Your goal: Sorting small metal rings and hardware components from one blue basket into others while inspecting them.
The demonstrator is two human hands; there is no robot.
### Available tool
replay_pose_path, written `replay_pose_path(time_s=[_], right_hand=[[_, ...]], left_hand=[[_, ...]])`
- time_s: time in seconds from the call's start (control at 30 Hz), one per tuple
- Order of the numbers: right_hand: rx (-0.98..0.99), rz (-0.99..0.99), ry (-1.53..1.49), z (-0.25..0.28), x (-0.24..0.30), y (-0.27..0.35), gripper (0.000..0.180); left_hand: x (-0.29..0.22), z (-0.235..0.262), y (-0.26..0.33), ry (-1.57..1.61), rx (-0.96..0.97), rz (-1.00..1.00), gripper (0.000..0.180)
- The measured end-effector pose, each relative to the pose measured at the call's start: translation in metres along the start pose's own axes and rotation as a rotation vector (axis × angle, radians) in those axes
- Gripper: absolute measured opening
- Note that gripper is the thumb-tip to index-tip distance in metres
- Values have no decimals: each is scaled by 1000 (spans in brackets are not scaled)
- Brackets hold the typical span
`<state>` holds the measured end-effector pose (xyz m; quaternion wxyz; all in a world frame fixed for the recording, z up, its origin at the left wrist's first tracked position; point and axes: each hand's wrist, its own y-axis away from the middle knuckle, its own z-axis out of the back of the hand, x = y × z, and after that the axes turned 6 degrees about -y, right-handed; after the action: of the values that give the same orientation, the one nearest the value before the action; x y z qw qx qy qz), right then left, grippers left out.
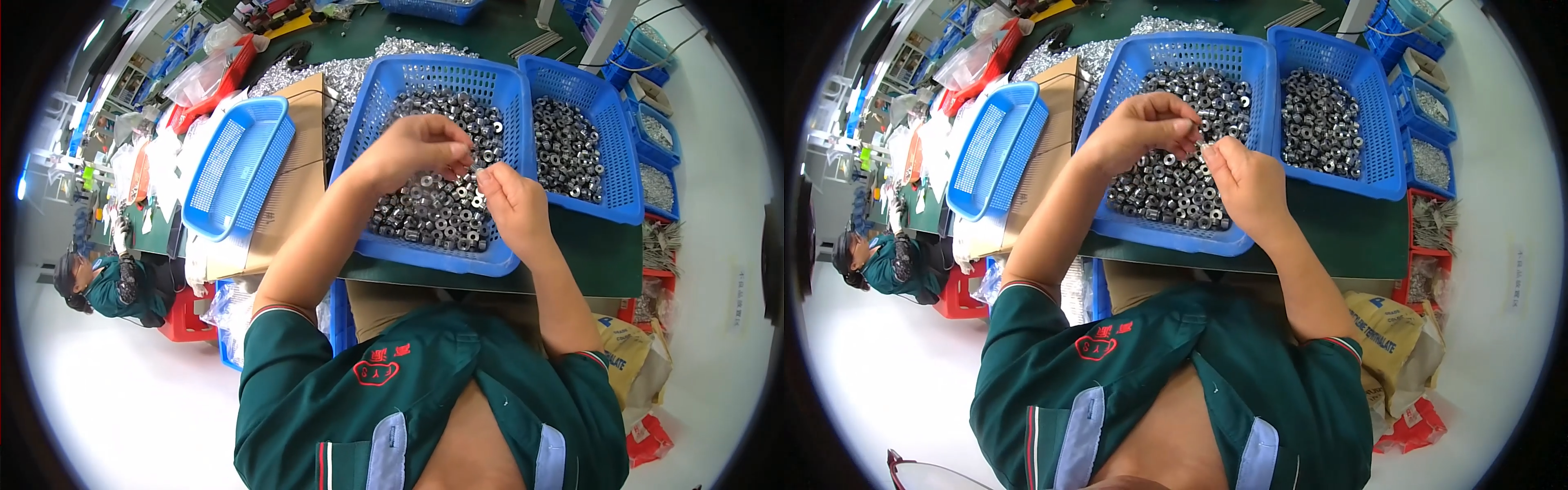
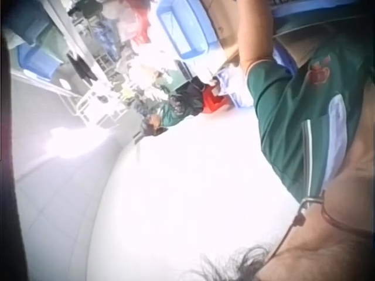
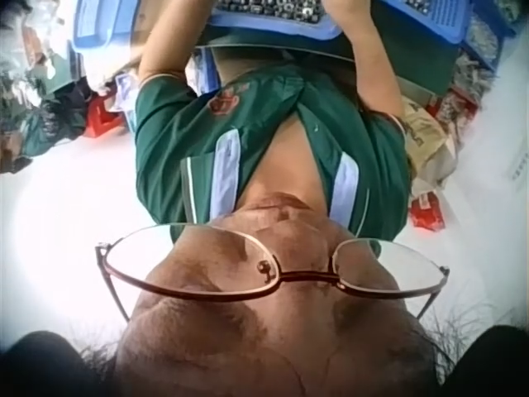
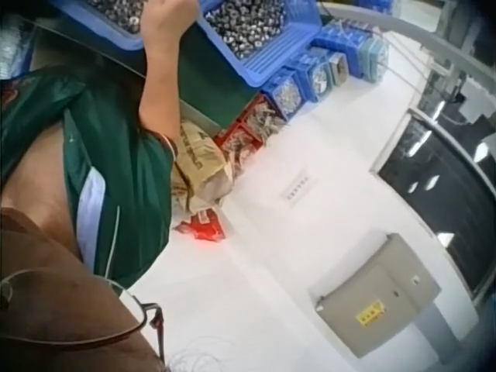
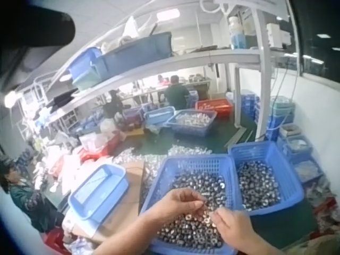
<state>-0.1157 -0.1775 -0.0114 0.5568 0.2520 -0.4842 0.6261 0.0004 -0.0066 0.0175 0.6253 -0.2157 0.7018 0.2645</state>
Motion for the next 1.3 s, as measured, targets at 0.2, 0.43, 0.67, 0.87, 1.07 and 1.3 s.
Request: replay_pose_path(time_s=[0.2,0.43,0.67,0.87,1.07,1.3], right_hand=[[-32,93,91,-2,-2,3,25],[-13,116,117,-1,2,3,25],[-20,140,128,-1,1,3,24],[-28,141,136,-1,0,2,24],[-24,116,119,-1,3,4,23],[-40,100,77,-3,3,4,20]], left_hand=[[25,13,-5,-1117,15,-38,17],[47,-1,-1,-1740,3,56,12],[48,-5,-5,-1846,85,58,16],[33,-10,-4,-1546,2,157,23],[8,0,-3,289,-87,249,15],[11,-6,0,331,86,229,23]])
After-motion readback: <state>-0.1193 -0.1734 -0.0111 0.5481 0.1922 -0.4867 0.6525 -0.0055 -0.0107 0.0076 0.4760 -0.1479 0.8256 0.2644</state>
